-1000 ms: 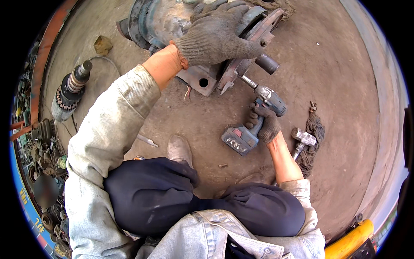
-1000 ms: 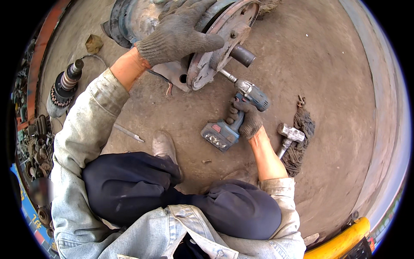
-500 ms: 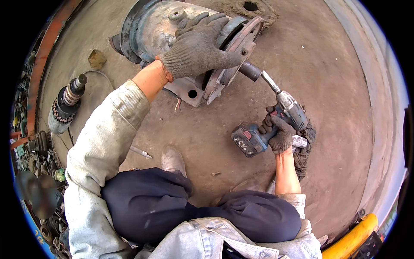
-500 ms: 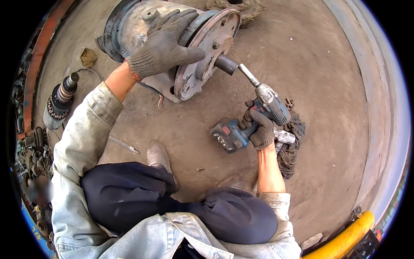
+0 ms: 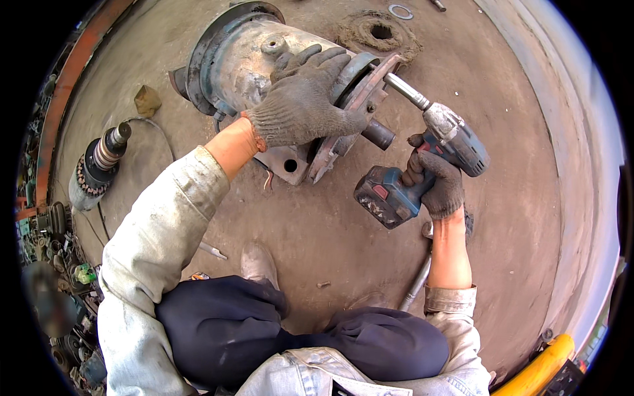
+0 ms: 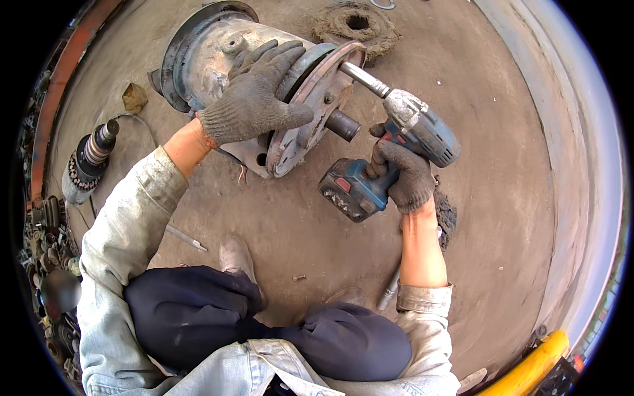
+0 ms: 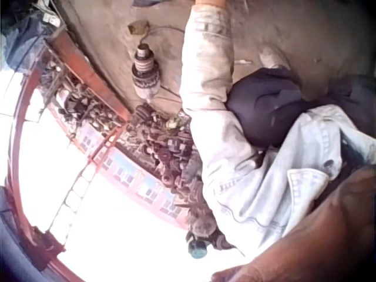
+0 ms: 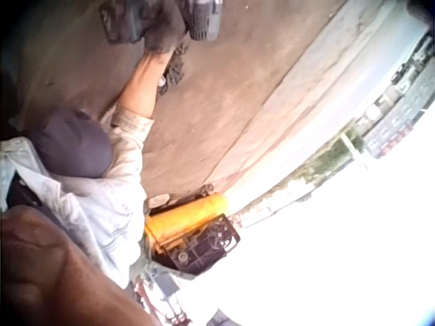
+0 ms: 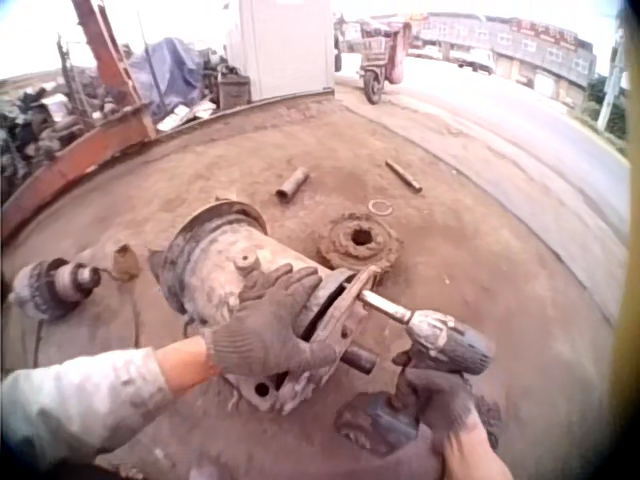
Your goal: The person is repairing a mechanical part, likely a brake drum or hub assembly. They use a hammer and a cordless drill to remove and adjust components, including bolts and a circular metal piece.
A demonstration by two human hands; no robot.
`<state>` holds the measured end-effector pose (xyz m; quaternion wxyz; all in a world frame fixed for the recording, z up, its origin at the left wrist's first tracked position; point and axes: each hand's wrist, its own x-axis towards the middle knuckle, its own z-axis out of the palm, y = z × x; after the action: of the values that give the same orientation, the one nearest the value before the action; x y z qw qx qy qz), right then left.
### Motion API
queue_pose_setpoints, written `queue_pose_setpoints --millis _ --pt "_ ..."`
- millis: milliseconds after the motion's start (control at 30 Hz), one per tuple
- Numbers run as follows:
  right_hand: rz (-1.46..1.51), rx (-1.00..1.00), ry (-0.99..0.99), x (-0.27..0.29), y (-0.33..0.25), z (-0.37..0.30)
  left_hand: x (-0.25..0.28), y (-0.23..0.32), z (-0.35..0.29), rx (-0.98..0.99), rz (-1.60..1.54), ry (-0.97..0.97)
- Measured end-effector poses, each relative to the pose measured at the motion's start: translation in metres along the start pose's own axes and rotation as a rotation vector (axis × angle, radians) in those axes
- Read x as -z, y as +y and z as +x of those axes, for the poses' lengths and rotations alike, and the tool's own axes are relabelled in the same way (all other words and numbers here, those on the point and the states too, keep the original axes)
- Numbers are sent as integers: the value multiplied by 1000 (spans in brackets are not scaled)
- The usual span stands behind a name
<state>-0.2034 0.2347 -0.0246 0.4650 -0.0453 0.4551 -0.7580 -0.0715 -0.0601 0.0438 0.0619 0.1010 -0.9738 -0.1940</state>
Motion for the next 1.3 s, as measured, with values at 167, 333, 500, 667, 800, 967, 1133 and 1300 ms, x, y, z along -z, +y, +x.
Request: queue_pose_setpoints --millis 167,333,500,667,800,967,1133,1300 --pt "176 -110 -116 24 3 2 2 18 -3 56 -97 13" --pt "226 -204 -190 25 4 10 -4 9 -10 3 -87 121" --pt "-67 -25 -60 36 7 15 -6 12 -5 24 -135 87" --pt "-114 -1 20 29 4 12 -1 16 -8 55 -93 44" --pt "-136 19 14 27 4 11 -9 12 -11 17 -99 120" --pt "-152 17 -22 39 5 12 2 17 -8 49 -122 9" --pt "-252 77 -9 52 9 10 -1 13 -10 -9 -156 93" --pt "-266 167 69 48 10 1 1 9 -16 -22 -146 97"
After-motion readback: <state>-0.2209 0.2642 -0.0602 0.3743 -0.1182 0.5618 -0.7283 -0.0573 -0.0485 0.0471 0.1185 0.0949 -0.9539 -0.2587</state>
